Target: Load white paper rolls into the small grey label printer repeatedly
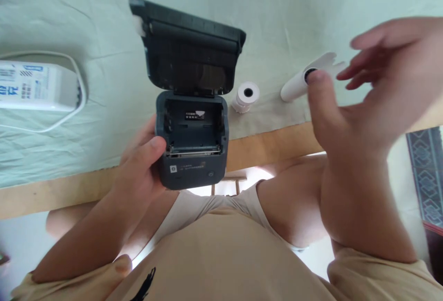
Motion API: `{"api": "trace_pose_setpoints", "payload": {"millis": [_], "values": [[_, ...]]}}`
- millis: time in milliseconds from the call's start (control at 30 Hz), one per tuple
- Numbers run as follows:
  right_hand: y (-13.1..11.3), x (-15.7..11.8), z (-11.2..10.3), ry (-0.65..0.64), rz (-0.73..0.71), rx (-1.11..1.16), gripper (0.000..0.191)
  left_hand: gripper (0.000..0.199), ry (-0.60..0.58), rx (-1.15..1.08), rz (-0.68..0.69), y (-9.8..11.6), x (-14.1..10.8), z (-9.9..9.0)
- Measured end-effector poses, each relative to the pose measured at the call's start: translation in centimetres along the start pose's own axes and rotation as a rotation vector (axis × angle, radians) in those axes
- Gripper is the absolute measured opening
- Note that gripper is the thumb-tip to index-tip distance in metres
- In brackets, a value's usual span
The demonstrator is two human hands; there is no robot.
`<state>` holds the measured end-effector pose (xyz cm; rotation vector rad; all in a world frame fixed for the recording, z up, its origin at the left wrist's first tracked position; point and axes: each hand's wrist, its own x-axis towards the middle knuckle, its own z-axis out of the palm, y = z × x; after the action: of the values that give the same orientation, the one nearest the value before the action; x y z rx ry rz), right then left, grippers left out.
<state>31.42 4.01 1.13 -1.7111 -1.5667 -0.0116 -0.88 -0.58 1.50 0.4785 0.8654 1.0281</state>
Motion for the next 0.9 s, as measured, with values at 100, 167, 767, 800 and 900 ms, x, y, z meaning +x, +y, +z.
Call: {"api": "trace_pose_setpoints", "payload": {"millis": [100,167,767,800,900], "values": [[1.8,0.6,1.8,-0.038,-0.08,-0.149,0.057,0.031,0.004,0.008,0.041,-0.3,0.0,-0.3],[1.9,0.6,2.7,-0.089,-0.09,-0.102,0.057,0.031,-0.017,-0.004,0.08,-0.5,0.1,-0.5],[0.3,-0.4,4.0,-0.199,-0.379,-0.012,0.059,0.032,-0.097,-0.073,0.156,-0.7,0.4,-0.2],[0.4,-0.4,4.0,-0.186,-0.37,0.0,0.065,0.031,-0.097,-0.067,0.153,-0.6,0.3,-0.1],[0.5,-0.3,3.9,-0.236,-0.304,0.154,0.082,0.029,-0.045,-0.009,0.057,0.0,0.1,0.0]]}}
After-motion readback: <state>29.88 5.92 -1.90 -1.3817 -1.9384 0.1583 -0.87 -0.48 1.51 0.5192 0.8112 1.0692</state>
